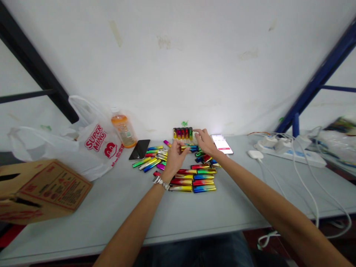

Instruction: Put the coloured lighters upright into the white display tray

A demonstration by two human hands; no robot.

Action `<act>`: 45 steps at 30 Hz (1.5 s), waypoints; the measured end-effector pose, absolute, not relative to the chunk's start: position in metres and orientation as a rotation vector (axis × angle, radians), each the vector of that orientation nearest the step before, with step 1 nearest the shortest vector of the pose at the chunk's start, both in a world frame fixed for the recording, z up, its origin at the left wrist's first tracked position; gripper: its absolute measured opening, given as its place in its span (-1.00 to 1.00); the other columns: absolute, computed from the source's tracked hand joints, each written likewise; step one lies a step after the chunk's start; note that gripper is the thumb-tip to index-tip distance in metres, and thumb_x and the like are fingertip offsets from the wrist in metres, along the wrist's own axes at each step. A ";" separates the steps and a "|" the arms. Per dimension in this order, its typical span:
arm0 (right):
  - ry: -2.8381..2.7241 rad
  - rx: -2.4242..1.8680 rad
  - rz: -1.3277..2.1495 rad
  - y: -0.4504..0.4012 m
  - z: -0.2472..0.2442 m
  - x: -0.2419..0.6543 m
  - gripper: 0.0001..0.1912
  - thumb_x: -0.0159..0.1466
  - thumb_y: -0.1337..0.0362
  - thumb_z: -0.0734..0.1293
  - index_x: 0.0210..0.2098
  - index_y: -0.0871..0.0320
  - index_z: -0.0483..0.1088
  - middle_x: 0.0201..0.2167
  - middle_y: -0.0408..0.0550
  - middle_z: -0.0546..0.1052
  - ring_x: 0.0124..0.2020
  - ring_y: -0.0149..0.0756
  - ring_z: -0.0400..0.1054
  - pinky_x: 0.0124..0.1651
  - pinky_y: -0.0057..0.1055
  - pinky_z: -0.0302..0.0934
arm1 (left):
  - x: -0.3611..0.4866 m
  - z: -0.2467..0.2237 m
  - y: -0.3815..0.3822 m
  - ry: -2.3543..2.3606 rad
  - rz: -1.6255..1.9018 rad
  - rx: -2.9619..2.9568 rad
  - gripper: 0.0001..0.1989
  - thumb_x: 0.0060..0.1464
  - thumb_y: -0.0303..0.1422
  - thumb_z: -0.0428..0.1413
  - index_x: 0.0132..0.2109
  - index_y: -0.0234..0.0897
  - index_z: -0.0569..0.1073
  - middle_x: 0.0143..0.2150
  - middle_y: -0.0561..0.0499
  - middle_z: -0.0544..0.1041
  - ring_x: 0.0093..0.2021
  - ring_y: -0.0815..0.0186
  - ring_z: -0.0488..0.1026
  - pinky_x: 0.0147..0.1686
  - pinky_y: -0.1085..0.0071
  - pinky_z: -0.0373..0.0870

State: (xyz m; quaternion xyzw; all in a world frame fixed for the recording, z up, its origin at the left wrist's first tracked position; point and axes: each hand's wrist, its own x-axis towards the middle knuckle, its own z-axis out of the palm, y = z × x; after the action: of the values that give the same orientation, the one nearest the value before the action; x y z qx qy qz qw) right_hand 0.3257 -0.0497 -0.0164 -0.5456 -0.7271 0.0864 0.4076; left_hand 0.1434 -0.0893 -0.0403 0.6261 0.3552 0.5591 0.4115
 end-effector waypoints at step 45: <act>-1.331 -1.096 0.688 -0.131 -0.041 0.293 -0.50 0.28 -0.17 0.27 -0.53 0.09 0.19 -0.62 -0.23 0.20 -0.55 -0.40 0.04 -0.49 -0.42 -0.06 | 0.131 -0.031 -0.108 1.258 1.180 2.280 -0.78 0.24 -0.29 0.09 -0.36 -0.28 0.47 -0.37 0.00 0.55 -0.32 0.28 0.46 -0.24 0.35 0.35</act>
State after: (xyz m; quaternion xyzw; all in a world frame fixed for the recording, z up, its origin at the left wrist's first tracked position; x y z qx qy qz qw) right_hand 0.2931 -0.1307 -0.0412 -0.4726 -0.5741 0.2966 0.5992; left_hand 0.1312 -0.1080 -0.0309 0.7896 0.4357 0.4087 0.1405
